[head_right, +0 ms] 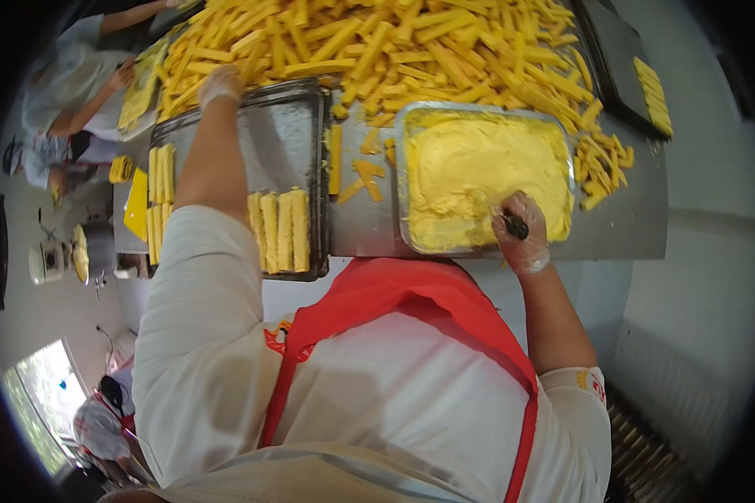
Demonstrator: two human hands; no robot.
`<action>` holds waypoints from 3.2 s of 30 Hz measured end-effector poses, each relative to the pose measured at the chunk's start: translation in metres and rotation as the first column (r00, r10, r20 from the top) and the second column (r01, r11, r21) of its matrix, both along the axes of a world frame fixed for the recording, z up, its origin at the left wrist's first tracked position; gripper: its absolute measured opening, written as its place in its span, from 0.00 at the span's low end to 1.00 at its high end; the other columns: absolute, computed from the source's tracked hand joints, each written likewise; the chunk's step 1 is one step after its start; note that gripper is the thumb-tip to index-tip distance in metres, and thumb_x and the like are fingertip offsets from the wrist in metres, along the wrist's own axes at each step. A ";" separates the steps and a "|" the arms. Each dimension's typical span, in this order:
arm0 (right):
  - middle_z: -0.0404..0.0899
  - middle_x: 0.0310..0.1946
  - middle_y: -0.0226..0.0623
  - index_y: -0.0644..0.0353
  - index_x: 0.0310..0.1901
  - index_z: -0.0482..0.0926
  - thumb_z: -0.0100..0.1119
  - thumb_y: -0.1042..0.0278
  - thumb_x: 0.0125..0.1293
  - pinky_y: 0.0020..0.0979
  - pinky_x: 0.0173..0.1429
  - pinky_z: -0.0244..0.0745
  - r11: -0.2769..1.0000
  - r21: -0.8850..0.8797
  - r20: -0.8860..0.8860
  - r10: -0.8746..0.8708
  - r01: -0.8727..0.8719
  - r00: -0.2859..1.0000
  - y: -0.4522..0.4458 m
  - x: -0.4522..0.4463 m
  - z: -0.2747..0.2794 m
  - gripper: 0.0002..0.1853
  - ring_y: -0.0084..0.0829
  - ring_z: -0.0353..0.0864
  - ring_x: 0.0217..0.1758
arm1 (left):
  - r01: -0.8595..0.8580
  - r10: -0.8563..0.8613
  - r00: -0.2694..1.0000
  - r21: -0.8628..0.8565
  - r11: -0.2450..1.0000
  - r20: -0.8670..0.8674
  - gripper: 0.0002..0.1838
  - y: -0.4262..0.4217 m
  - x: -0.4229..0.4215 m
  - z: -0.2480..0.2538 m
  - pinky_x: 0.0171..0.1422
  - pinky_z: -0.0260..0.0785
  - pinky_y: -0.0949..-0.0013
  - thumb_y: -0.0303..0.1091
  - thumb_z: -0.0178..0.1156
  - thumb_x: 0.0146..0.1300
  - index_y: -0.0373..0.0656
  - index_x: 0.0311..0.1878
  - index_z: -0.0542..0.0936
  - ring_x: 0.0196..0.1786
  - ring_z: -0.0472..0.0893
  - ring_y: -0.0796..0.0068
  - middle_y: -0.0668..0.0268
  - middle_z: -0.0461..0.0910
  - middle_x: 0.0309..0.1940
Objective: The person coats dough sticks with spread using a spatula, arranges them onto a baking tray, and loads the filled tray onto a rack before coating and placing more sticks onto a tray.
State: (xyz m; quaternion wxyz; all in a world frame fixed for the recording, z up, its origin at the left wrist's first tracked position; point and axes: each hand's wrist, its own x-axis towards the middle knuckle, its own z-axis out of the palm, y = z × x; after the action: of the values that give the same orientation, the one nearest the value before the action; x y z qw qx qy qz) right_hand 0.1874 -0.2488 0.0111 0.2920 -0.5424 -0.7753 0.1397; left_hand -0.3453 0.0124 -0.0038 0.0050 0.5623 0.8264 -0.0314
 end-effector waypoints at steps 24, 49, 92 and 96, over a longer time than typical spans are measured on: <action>0.73 0.27 0.39 0.59 0.31 0.73 0.60 0.77 0.59 0.34 0.38 0.71 0.895 0.002 -0.534 0.378 -0.445 0.757 -0.021 -0.016 0.000 0.05 0.40 0.74 0.31 | 0.637 -0.660 0.498 0.278 0.719 0.563 0.18 -0.209 0.237 0.070 0.57 0.71 0.57 0.36 0.58 0.67 0.43 0.58 0.78 0.49 0.80 0.55 0.51 0.81 0.48; 0.67 0.27 0.24 0.58 0.32 0.72 0.64 0.73 0.65 0.22 0.37 0.66 0.956 0.054 -0.680 0.247 -0.288 0.691 -0.025 0.021 0.015 0.08 0.17 0.67 0.32 | 0.405 -0.394 0.694 0.126 0.906 0.603 0.12 -0.276 0.325 0.016 0.44 0.75 0.68 0.30 0.67 0.53 0.36 0.40 0.81 0.36 0.83 0.68 0.58 0.83 0.33; 0.70 0.27 0.45 0.61 0.30 0.70 0.61 0.78 0.56 0.45 0.38 0.67 0.988 0.022 -0.004 -0.152 0.152 0.988 -0.009 0.027 -0.003 0.08 0.50 0.72 0.33 | 0.120 -0.120 0.993 -0.084 0.989 0.009 0.31 0.039 0.014 0.002 0.69 0.65 0.56 0.50 0.58 0.65 0.48 0.68 0.70 0.67 0.72 0.54 0.52 0.74 0.63; 0.70 0.27 0.45 0.61 0.31 0.71 0.61 0.78 0.55 0.43 0.38 0.68 0.988 -0.059 -0.110 -0.147 0.141 0.983 -0.006 0.029 0.004 0.07 0.49 0.73 0.33 | 0.315 -0.297 0.949 0.316 0.895 -0.105 0.27 0.065 -0.050 -0.052 0.62 0.70 0.53 0.46 0.56 0.68 0.34 0.61 0.73 0.59 0.78 0.49 0.45 0.78 0.57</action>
State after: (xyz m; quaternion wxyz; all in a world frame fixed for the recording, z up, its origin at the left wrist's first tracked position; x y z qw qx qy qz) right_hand 0.2159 -0.2543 0.0156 0.3311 -0.5955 -0.7123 0.1687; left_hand -0.3948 0.0772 -0.0555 -0.1163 0.6771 0.7209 0.0914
